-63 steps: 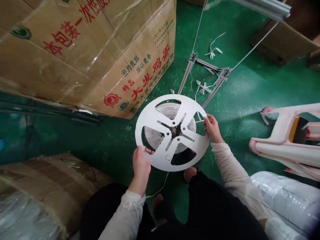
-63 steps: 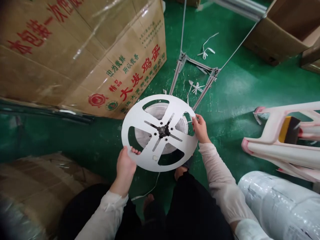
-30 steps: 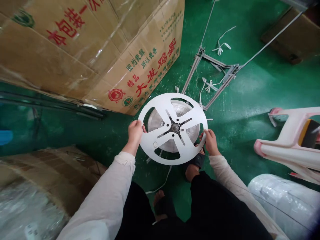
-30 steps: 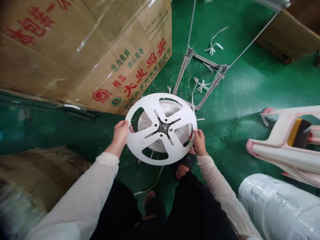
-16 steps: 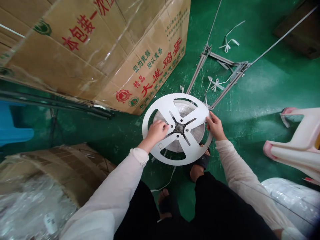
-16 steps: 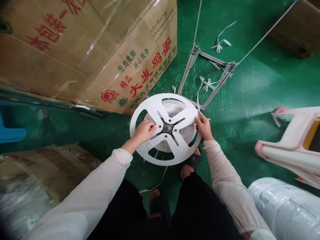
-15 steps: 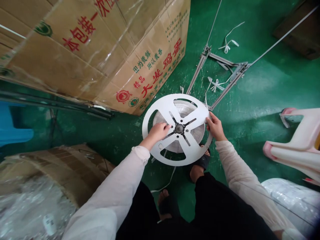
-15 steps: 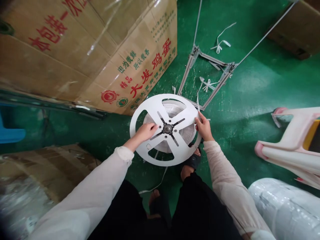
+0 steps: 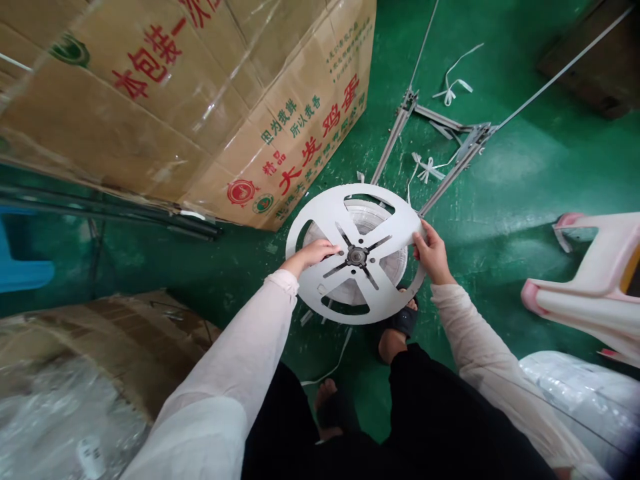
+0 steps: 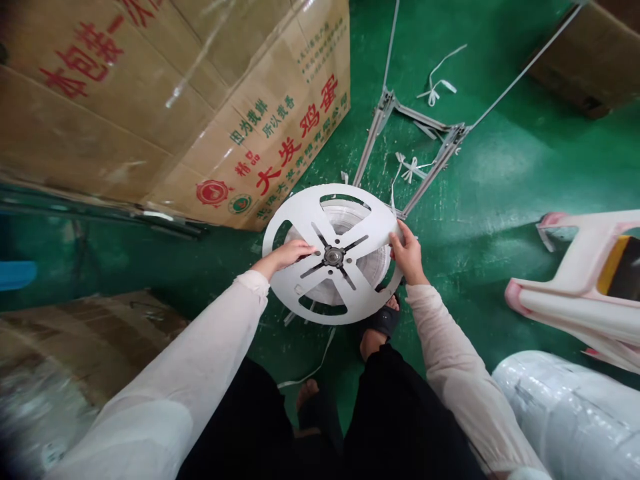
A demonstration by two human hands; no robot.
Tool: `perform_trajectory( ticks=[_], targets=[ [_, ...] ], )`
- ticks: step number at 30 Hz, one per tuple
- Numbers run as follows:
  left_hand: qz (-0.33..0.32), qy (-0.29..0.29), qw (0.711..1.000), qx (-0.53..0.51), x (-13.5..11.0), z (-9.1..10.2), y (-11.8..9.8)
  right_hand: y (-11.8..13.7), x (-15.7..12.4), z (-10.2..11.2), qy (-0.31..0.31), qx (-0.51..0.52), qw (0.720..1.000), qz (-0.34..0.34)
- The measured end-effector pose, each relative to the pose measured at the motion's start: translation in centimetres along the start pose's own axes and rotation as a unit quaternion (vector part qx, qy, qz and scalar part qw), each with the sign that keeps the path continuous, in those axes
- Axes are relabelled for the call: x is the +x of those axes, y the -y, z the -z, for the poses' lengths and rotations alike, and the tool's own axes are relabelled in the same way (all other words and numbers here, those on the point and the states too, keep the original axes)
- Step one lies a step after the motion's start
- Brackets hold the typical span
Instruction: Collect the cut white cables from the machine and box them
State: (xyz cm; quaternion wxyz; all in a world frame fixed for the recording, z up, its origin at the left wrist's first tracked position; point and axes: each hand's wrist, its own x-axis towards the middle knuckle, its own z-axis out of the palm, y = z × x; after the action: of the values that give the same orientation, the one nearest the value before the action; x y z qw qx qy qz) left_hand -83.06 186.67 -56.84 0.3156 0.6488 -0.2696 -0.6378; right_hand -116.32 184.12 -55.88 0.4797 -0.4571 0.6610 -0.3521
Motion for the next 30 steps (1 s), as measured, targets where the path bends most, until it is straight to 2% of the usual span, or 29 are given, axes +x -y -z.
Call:
perform_trajectory(
  ticks=[3, 8, 13, 18, 21, 23, 24, 26, 28, 29, 30],
  targets=[
    [0.037, 0.053, 0.998, -0.007, 0.8, -0.5, 0.0, -0.3, 0.0, -0.1, 0.002, 0.003, 1.0, -0.007],
    [-0.021, 0.046, 0.991, -0.128, 1.8, -1.9, 0.3, -0.9, 0.3, -0.4, -0.006, 0.016, 1.0, -0.015],
    [0.005, 0.074, 0.977, -0.201, 2.1, -2.3, 0.6, -0.9, 0.6, -0.5, 0.001, 0.002, 1.0, -0.012],
    [0.018, 0.082, 0.978, -0.191, 2.6, -2.7, 0.8, -0.8, 0.9, -0.5, 0.004, -0.025, 0.999, -0.025],
    [-0.026, 0.011, 0.996, -0.09, 2.4, -2.7, 0.5, -1.1, 1.0, -0.5, -0.002, -0.052, 0.998, -0.025],
    [-0.049, -0.054, 0.996, 0.05, 1.3, -2.0, 0.0, -1.3, 0.9, -0.5, -0.004, -0.069, 0.997, -0.034],
    [-0.072, -0.082, 0.986, 0.127, 0.4, -1.3, -0.2, -1.4, 0.9, -0.5, -0.005, -0.08, 0.996, -0.039],
    [-0.161, -0.138, 0.941, 0.263, -1.8, 0.6, -0.5, -1.7, 0.9, -0.6, -0.013, -0.105, 0.994, -0.03],
    [-0.258, -0.214, 0.876, 0.347, -3.9, 2.8, -0.1, -2.0, 1.0, -0.6, -0.032, -0.137, 0.99, 0.004],
    [-0.277, -0.254, 0.851, 0.367, -4.5, 3.8, 0.5, -2.2, 1.1, -0.5, -0.037, -0.152, 0.987, 0.021],
    [-0.264, -0.279, 0.845, 0.372, -4.9, 4.7, 1.3, -2.4, 1.2, -0.5, -0.033, -0.163, 0.986, 0.031]
  ],
)
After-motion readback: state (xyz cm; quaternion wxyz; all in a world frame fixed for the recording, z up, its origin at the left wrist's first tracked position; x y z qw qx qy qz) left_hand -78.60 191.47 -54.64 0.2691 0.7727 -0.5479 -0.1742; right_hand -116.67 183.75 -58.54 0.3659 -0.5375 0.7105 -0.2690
